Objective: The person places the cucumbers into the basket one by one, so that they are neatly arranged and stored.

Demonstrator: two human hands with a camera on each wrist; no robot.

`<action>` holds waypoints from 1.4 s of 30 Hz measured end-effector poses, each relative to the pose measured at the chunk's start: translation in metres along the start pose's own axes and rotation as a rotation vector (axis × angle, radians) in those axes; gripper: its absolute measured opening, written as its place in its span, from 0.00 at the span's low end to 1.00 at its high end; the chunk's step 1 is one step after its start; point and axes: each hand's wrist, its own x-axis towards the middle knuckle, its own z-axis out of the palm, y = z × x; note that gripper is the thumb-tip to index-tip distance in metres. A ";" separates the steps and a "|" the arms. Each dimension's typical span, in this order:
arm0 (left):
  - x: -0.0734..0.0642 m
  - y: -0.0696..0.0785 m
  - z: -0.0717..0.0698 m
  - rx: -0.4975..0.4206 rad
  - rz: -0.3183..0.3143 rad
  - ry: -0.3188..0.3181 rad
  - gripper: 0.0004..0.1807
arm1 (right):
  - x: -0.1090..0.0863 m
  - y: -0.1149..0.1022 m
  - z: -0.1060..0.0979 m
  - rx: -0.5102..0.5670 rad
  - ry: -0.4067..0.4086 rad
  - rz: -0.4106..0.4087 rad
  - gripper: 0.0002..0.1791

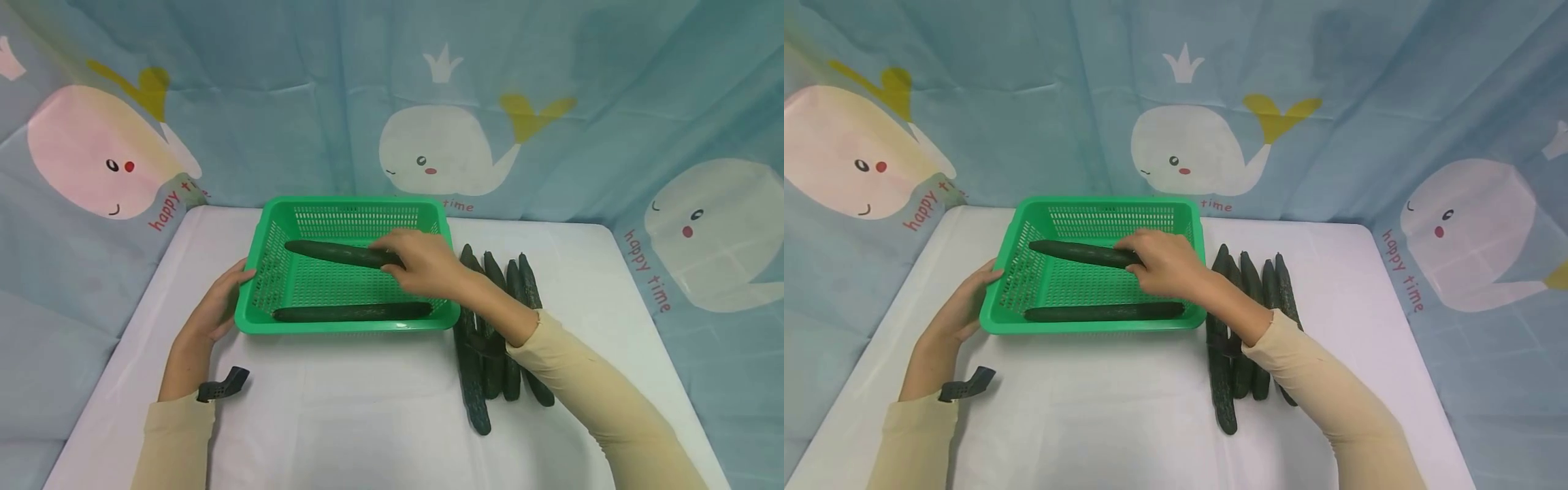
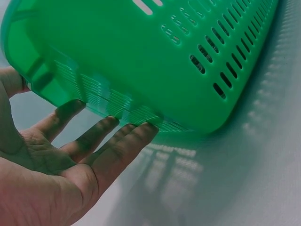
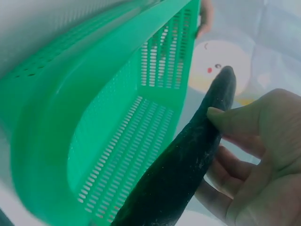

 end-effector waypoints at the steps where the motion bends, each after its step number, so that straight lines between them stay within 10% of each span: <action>1: 0.000 0.000 0.000 -0.001 0.000 0.000 0.38 | 0.002 -0.001 0.001 -0.004 -0.007 -0.003 0.22; 20: 0.000 0.001 0.002 -0.011 0.008 -0.013 0.38 | 0.025 -0.011 0.017 0.016 -0.079 -0.008 0.20; 42: -0.002 -0.002 0.001 0.036 0.037 0.011 0.39 | -0.010 0.013 0.015 0.069 0.008 0.050 0.21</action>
